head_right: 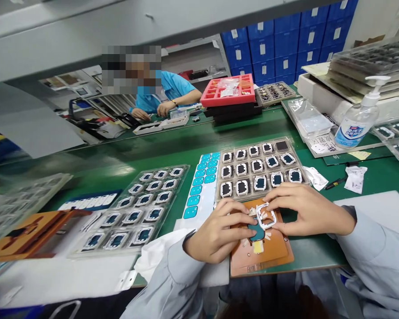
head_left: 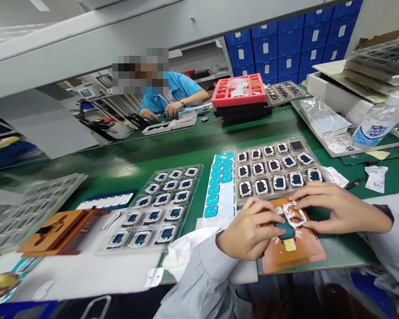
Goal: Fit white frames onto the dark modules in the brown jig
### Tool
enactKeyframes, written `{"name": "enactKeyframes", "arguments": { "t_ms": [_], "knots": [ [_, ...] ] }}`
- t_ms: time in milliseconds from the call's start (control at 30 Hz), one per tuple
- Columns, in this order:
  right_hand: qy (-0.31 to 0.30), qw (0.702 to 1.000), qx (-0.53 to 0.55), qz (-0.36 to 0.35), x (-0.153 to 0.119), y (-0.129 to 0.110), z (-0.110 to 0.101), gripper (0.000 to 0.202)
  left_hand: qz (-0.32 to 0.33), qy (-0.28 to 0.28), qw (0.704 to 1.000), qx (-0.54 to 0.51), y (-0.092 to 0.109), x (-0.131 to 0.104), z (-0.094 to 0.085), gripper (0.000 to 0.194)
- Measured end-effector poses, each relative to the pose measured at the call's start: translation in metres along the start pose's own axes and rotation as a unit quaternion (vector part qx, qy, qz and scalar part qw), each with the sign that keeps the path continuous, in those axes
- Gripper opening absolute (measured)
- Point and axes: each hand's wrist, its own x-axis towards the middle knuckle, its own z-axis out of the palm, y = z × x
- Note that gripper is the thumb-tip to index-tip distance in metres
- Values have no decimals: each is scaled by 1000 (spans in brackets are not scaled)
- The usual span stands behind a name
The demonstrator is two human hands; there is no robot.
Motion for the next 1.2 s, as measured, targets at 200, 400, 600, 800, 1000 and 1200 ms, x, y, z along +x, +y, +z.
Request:
{"name": "enactKeyframes", "arguments": {
  "t_ms": [200,400,600,800,1000,1200],
  "knots": [
    [48,999,5,-16,0,-2,9,18,-53,112,991,45,3,0,3,30],
    [64,997,7,-45,5,-17,21,26,-123,144,978,91,7,2,6,18],
    [76,996,-3,-36,6,-23,30,22,-117,155,973,123,13,4,6,37],
    [56,997,-36,-27,4,-25,30,22,-115,128,979,110,16,4,4,47],
    [28,997,-67,-21,2,-27,29,19,-140,95,980,104,14,0,8,53],
    [30,999,-40,-20,3,-24,31,20,-156,86,984,13,10,0,11,57]
  ]
}}
